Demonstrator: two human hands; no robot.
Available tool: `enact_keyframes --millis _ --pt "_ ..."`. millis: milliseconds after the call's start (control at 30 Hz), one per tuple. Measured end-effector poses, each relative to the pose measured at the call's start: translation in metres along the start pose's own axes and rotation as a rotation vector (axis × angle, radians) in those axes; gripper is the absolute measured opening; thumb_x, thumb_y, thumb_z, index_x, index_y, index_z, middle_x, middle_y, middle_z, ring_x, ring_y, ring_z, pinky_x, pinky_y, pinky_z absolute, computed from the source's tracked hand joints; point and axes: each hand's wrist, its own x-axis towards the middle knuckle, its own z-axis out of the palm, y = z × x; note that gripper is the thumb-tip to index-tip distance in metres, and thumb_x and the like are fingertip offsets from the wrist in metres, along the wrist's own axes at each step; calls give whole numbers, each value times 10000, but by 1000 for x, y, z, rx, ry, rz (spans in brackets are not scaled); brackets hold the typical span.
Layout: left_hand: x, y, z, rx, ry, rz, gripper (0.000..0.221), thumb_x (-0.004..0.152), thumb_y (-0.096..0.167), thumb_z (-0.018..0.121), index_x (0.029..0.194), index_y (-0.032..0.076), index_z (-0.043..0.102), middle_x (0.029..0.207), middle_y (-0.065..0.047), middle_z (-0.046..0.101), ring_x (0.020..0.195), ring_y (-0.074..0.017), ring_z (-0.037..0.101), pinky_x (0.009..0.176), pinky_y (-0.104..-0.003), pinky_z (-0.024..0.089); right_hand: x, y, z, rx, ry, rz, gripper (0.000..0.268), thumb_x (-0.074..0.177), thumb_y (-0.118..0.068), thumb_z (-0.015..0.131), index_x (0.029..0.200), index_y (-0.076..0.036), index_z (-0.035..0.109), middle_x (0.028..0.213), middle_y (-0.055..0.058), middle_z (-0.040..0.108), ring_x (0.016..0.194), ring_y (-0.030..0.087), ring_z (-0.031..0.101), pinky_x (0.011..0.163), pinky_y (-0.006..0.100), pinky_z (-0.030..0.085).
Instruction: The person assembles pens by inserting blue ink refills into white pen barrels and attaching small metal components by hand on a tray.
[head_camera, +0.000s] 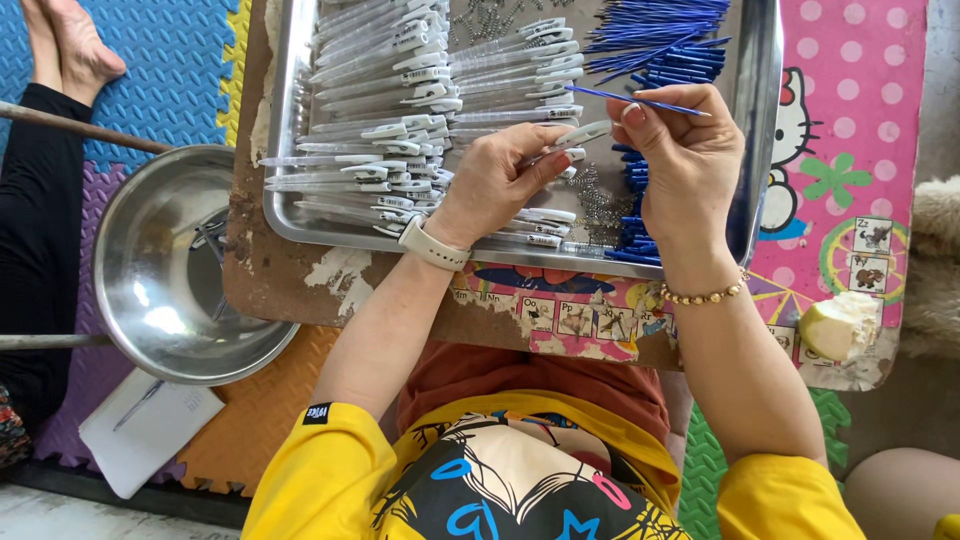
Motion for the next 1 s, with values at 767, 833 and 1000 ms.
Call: enact_keyframes --millis 767,833,1000 --pt "-2 1 -2 -131 -25 -58 372 1064 300 648 1346 63 696 940 -30 777 750 -93 690 646 -214 613 -3 -3 1 24 -56 -266 210 1023 -40 791 1063 -62 586 1247 239 742 1155 275 777 887 262 664" --pt "-1 1 -2 -131 -33 -57 400 1059 333 637 1342 56 698 910 -32 763 723 -94 665 621 -213 597 -3 -9 -5 9 -48 -259 198 1058 -49 760 1070 -75 564 1174 213 752 1118 280 788 866 289 675" --pt "-1 2 -1 -140 -40 -62 452 1047 357 642 1350 25 692 937 -45 760 711 -92 637 595 -203 577 0 -11 -28 -172 -9 -321 124 1144 -38 661 1176 -88 553 1218 76 678 1002 213 739 844 293 621"
